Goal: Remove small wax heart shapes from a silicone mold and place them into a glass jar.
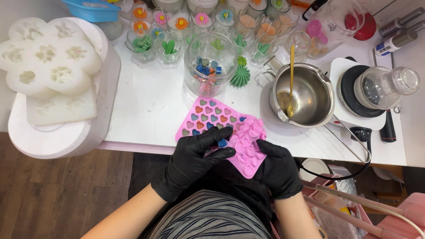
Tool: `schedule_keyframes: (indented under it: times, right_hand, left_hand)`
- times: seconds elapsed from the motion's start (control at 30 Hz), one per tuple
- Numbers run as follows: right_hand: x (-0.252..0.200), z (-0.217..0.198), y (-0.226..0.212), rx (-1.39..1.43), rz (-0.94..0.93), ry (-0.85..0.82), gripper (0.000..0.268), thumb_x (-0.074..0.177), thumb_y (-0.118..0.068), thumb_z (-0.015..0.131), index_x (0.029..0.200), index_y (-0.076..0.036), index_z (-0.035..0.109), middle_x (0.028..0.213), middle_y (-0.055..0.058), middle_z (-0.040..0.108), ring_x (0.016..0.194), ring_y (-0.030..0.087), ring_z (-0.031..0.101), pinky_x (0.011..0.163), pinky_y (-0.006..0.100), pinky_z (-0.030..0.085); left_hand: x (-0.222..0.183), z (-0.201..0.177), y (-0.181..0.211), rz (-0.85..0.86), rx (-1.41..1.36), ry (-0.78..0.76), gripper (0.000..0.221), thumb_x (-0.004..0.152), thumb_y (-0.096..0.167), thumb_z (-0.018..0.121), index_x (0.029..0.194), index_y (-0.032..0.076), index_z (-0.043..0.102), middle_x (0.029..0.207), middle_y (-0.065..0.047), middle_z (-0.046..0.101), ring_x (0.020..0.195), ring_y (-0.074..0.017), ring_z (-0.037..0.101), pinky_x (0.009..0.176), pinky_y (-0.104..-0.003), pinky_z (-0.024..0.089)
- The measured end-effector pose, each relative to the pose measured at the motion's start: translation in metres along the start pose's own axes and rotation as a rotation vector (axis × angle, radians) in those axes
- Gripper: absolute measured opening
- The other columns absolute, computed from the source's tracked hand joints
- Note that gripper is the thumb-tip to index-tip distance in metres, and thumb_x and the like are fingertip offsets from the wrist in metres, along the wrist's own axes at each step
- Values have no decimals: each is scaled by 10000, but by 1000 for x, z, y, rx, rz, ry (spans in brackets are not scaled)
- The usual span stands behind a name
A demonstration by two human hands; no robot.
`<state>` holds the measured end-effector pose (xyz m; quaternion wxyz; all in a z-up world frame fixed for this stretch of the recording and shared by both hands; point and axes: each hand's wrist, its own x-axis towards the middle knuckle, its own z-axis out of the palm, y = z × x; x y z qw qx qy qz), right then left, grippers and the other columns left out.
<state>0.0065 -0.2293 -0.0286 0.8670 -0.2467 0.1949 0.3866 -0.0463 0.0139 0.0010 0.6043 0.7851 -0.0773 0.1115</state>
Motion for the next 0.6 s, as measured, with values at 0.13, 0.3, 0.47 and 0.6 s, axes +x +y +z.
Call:
schedule_keyframes:
  times: [0.13,0.3,0.47,0.6]
  right_hand:
    - [8,-15,11,168,25,-30,473,922,-92,556,1376,38,550,1338,189,657,1239,328,615,1084,467,454]
    - [7,-37,-5,86,39,26,427,911,-99,588,1320,25,574,1252,176,697,1180,342,639,1058,489,463]
    - [0,12,-20,-102,-8,126,494,853,-86,599,1342,-14,594,1243,150,710,1151,318,659,1016,468,489]
    - [-4,18,-30,-246,-102,107,556,841,-93,615,1393,-39,585,1301,127,681,1163,268,663,1008,421,510]
  left_hand:
    - [6,-6,10,-140,-103,-32,486,825,196,853,1285,111,724,998,-48,810,852,-100,744,819,-258,594]
    - [13,-6,13,-247,-232,-66,366,878,175,805,1227,81,744,1002,-62,818,883,-71,733,812,-245,587]
    - [37,-23,40,-263,-167,-22,276,890,203,798,1135,79,766,950,-45,825,804,-94,752,746,-254,594]
    - [78,-52,64,351,219,195,315,954,223,802,1223,91,705,1120,-66,776,982,-196,788,863,-298,622]
